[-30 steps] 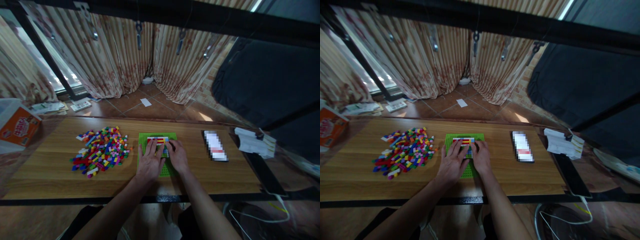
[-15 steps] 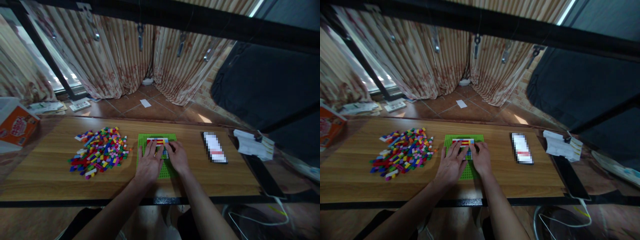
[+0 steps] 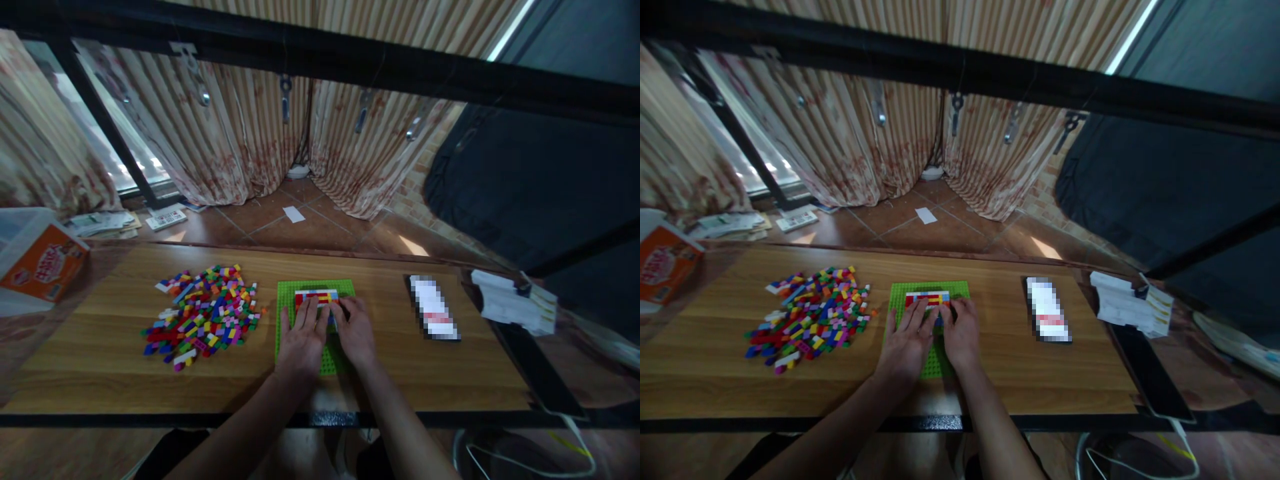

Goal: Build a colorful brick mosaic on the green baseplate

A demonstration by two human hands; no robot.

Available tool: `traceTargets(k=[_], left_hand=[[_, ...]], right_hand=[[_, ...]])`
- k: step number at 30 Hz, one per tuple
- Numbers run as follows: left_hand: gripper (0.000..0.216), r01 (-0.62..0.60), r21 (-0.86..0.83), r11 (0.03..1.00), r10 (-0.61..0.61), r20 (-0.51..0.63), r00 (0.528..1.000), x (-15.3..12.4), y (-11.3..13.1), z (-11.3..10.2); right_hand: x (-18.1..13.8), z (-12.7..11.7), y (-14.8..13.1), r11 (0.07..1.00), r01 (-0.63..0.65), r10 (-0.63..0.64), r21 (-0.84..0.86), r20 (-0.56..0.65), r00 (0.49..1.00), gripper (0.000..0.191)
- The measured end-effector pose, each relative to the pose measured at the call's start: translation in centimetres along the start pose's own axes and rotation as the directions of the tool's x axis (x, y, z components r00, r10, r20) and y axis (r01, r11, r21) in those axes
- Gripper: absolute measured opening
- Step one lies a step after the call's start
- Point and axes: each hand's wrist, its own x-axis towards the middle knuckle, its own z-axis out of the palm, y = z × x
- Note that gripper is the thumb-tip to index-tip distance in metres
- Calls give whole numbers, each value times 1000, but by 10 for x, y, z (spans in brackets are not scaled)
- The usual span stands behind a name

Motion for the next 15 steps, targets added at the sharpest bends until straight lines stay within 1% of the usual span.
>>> traceTargets(k=[5, 8, 11, 13, 15], left_hand=[[48, -22, 5, 1000, 22, -24, 999, -2, -2, 3], [49, -33, -22, 999, 32, -51, 998, -2, -7, 5], [49, -70, -59, 996, 67, -58, 996, -2, -14, 5], [50, -97, -102, 990, 92, -57, 994, -2, -17, 3], [54, -106, -162, 981, 97, -61, 993, -3, -18, -1]], right_hand=[[-2, 3, -3, 1000, -1, 1, 12, -22, 1000, 45], [-1, 0, -3, 1000, 5, -5, 29, -11, 1000, 46], [0, -6, -1, 998, -2, 1, 56, 19, 1000, 50], [2, -12, 0, 995, -53, 50, 88, 28, 998, 55], [4, -16, 0, 983, -140, 141, 119, 2, 990, 61]])
